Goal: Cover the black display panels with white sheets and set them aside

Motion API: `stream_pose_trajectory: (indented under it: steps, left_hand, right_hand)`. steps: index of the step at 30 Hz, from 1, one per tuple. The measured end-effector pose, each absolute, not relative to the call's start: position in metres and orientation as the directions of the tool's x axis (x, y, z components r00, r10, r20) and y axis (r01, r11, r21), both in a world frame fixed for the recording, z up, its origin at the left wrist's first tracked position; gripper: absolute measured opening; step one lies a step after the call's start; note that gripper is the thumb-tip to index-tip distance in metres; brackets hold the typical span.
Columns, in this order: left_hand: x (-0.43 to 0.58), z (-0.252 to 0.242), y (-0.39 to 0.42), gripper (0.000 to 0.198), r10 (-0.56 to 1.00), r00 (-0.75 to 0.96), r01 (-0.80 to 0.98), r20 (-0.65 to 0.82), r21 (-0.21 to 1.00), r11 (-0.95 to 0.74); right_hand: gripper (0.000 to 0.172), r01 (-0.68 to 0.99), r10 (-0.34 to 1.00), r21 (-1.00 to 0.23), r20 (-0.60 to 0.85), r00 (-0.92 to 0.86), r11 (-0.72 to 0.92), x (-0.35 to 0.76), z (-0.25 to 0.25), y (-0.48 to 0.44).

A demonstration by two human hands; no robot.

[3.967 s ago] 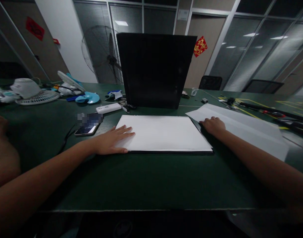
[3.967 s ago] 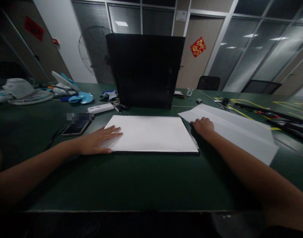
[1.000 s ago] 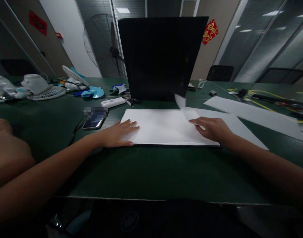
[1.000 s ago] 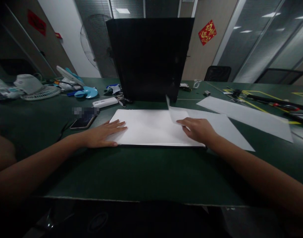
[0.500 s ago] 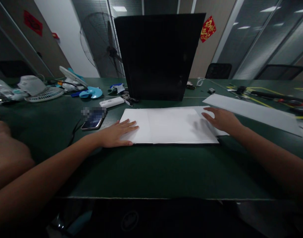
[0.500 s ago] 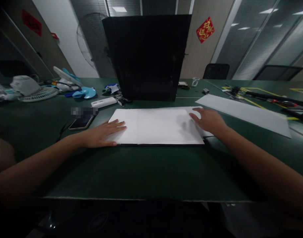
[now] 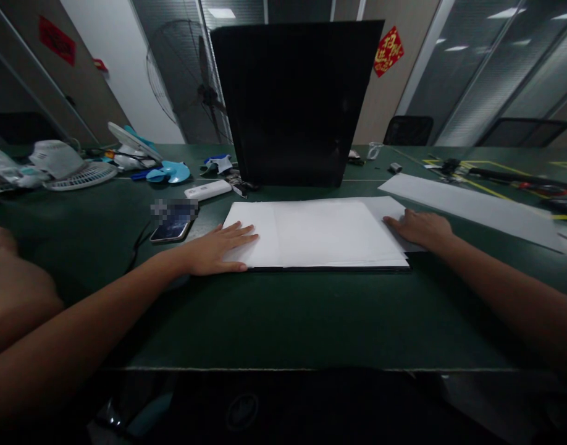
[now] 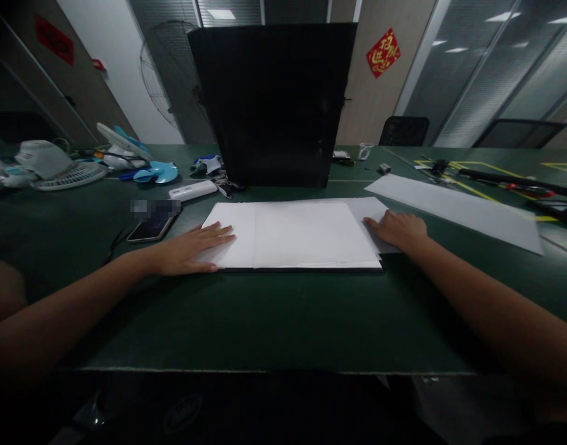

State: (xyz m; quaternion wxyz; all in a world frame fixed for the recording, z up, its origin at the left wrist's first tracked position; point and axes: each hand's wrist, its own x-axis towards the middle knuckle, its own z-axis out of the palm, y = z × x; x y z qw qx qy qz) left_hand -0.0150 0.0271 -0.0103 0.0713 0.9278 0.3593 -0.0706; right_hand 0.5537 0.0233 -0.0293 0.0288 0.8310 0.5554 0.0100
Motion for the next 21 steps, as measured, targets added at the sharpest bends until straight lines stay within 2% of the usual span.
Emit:
stream_pose_trajectory:
  steps: [10,13,18,21]
  left_hand:
    - [-0.019,-0.010,0.025,0.104,0.679,0.716,0.696,-0.163,0.086,-0.713]
    - [-0.021,-0.009,0.024,0.101,0.684,0.720,0.694,-0.121,0.114,-0.711]
    - [-0.021,-0.011,0.027,0.092,0.675,0.728,0.685,-0.118,0.102,-0.721]
    - [-0.022,-0.013,0.030,0.083,0.649,0.749,0.661,-0.132,0.082,-0.746]
  right_hand:
    - [0.096,0.971,0.975,0.099,0.059,0.212,-0.217,0.521,-0.027,0.011]
    - [0.086,0.984,0.981,0.040,0.100,0.167,-0.172,0.514,-0.025,0.009]
    - [0.059,0.991,0.977,-0.090,0.182,0.114,-0.099,0.508,-0.018,0.007]
    - [0.058,0.984,0.966,-0.129,0.213,0.145,-0.119,0.513,-0.018,0.008]
